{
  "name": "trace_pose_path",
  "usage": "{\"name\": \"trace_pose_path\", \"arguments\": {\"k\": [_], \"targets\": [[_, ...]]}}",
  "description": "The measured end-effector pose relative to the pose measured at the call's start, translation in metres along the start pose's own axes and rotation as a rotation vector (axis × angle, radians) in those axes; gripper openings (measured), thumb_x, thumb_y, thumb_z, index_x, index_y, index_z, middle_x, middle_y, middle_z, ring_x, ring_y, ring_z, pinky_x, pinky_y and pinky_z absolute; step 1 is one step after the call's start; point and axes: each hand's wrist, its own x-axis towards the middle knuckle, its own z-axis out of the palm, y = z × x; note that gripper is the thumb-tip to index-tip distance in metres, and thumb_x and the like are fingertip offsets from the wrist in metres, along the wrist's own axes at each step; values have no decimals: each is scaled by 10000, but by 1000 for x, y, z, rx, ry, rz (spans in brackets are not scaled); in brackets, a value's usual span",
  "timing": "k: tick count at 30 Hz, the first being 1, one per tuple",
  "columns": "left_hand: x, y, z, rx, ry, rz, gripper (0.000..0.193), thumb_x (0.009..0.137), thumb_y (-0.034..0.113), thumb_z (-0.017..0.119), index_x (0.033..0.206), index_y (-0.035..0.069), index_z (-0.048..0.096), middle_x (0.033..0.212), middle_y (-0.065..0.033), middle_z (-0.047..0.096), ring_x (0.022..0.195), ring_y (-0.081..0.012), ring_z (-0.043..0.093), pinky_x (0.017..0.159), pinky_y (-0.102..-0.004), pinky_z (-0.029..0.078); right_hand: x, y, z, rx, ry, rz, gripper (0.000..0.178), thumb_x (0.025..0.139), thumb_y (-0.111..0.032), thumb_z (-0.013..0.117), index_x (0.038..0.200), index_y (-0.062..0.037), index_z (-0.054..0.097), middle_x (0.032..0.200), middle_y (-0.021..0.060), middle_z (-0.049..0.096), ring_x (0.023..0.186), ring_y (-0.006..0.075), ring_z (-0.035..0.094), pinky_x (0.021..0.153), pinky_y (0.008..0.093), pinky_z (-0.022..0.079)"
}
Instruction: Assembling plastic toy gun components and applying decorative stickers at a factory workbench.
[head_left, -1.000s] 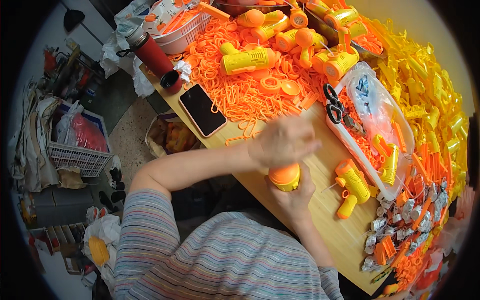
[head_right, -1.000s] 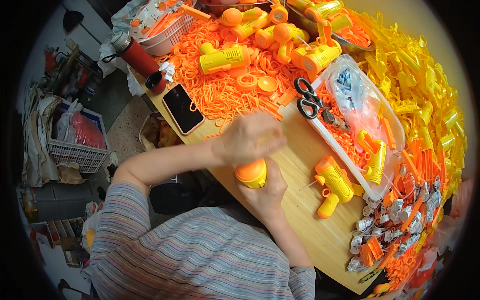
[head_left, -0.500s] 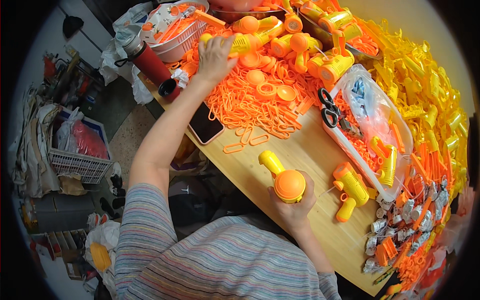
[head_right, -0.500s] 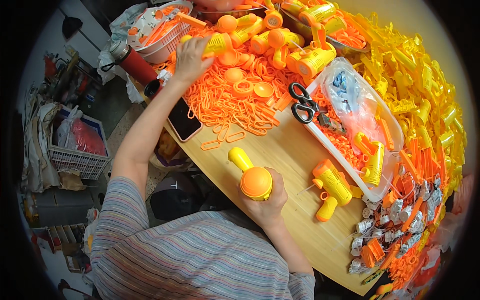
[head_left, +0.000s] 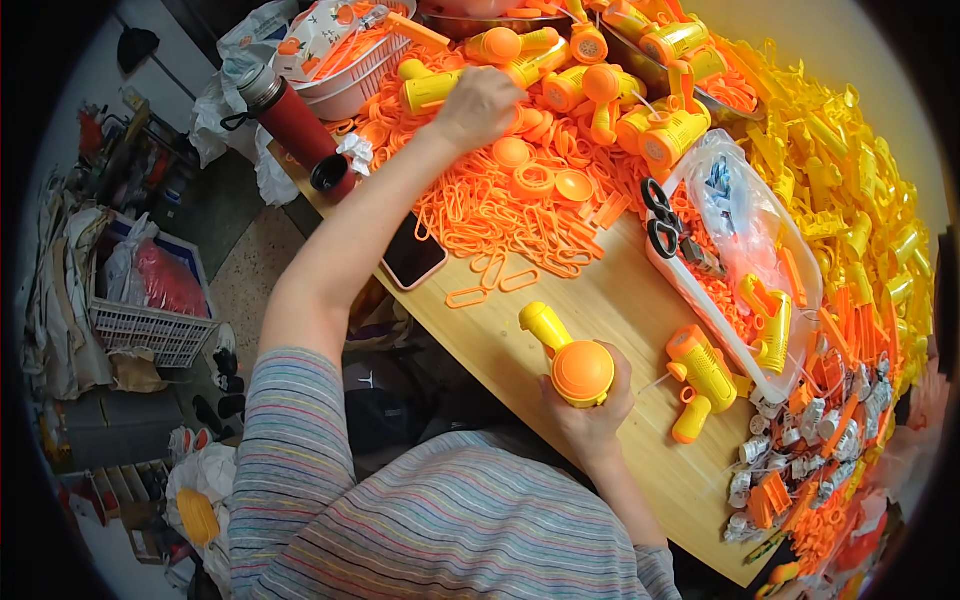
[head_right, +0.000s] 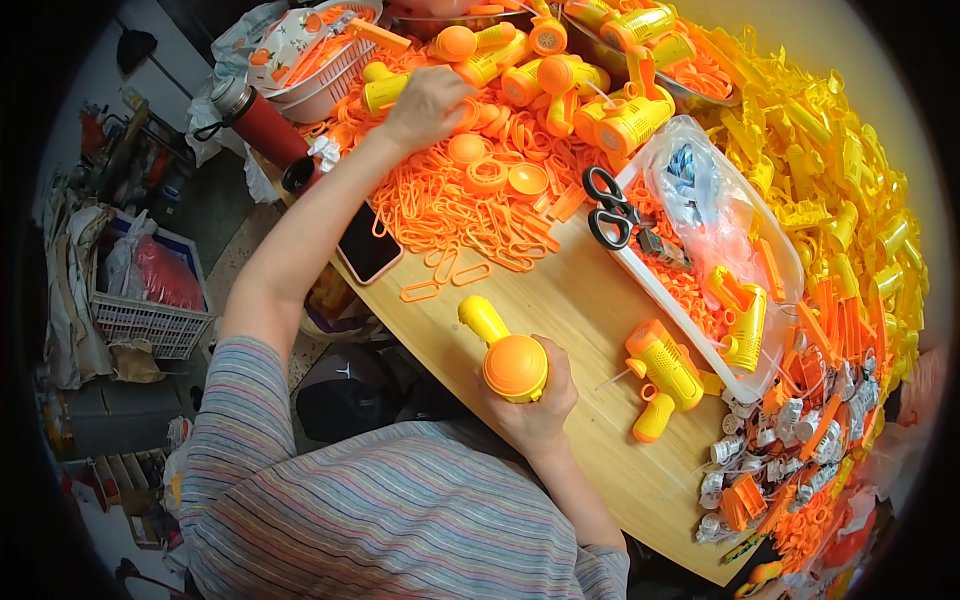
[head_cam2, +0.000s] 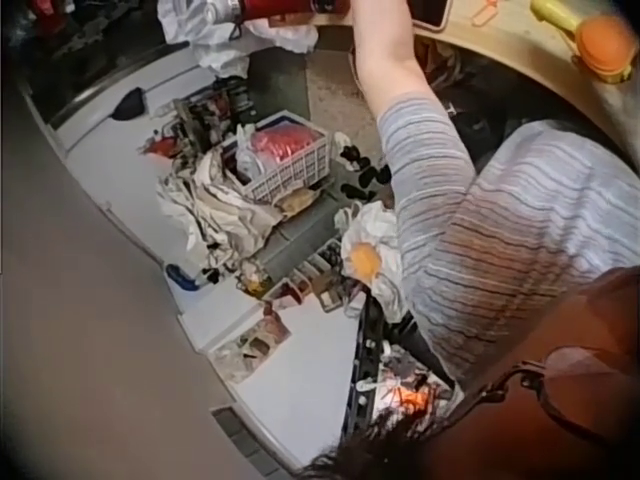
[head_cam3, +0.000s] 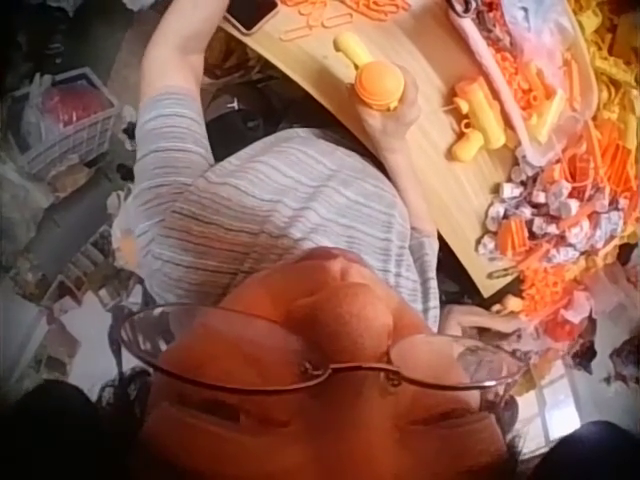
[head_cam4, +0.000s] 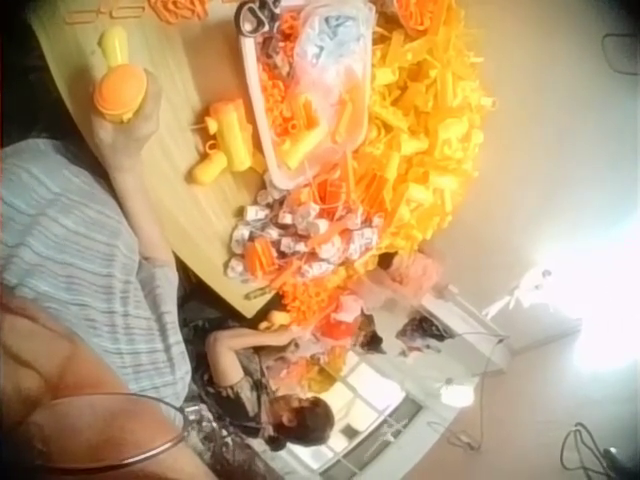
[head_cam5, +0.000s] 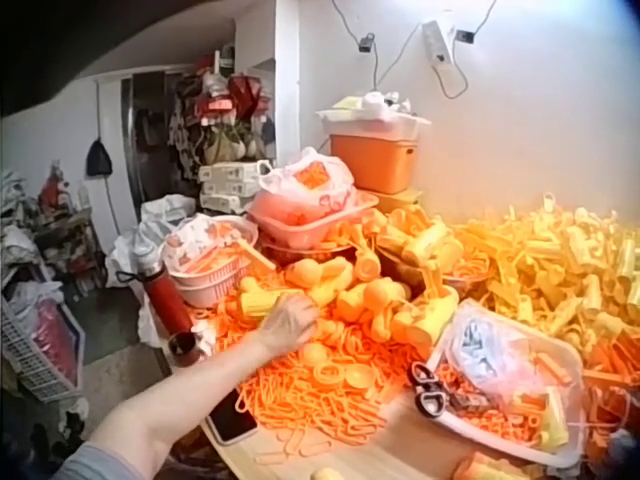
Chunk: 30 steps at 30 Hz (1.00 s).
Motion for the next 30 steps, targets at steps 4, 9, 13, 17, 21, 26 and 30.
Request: {"name": "trace_pose_path", "arguments": {"k": [4,9,13,17,21,26,30], "targets": [[1,16,39,33,-64,-43,290,777,149,635,1063,105,647,950,-34,641,1044,-228,529,903,-403,352,-1,-1,2,23,-13,-15,583,618,-165,847,1070,-11,512,866,120,601,716,244,621,637,325,510],[14,27,39,49,-262,-192,272,783,188,655,1048,127,666,947,-40,653,1053,-218,518,911,-417,339,-2,1,3,18,24,-17,591,614,-165,849,1074,-14,511,858,117,604,717,245,624,642,323,510],[4,32,17,-174,-217,-77,334,760,219,691,1085,147,665,995,-52,655,1067,-215,523,941,-411,330,-2,1,2,9,23,-4,589,611,-156,848,1074,-17,512,875,122,604,721,246,624,647,321,511],[-12,39,-7,-692,71,-179,370,816,193,677,1178,139,617,1007,-37,653,1029,-170,578,899,-349,428,-2,0,2,39,0,22,584,612,-141,844,1076,-20,511,912,130,604,746,237,624,666,318,512],[-33,69,-34,-1377,-33,-440,373,879,161,627,1241,103,558,1026,-34,644,978,-139,609,824,-298,494,-1,6,-3,72,26,85,568,631,-128,835,1081,-21,505,938,107,611,792,206,620,713,317,509],[-67,107,-51,-1889,-382,-589,374,887,106,616,1247,54,532,986,-38,641,824,-146,653,766,-267,533,14,5,-13,586,150,706,496,735,-166,779,1116,-7,505,974,80,607,848,159,607,771,312,500],[-90,142,-59,-1824,-440,-472,423,846,3,631,1257,40,536,1102,-48,631,996,-129,610,879,-284,505,17,4,-22,845,19,879,470,828,-317,657,1152,-27,478,971,103,597,811,201,636,707,358,559]]}}
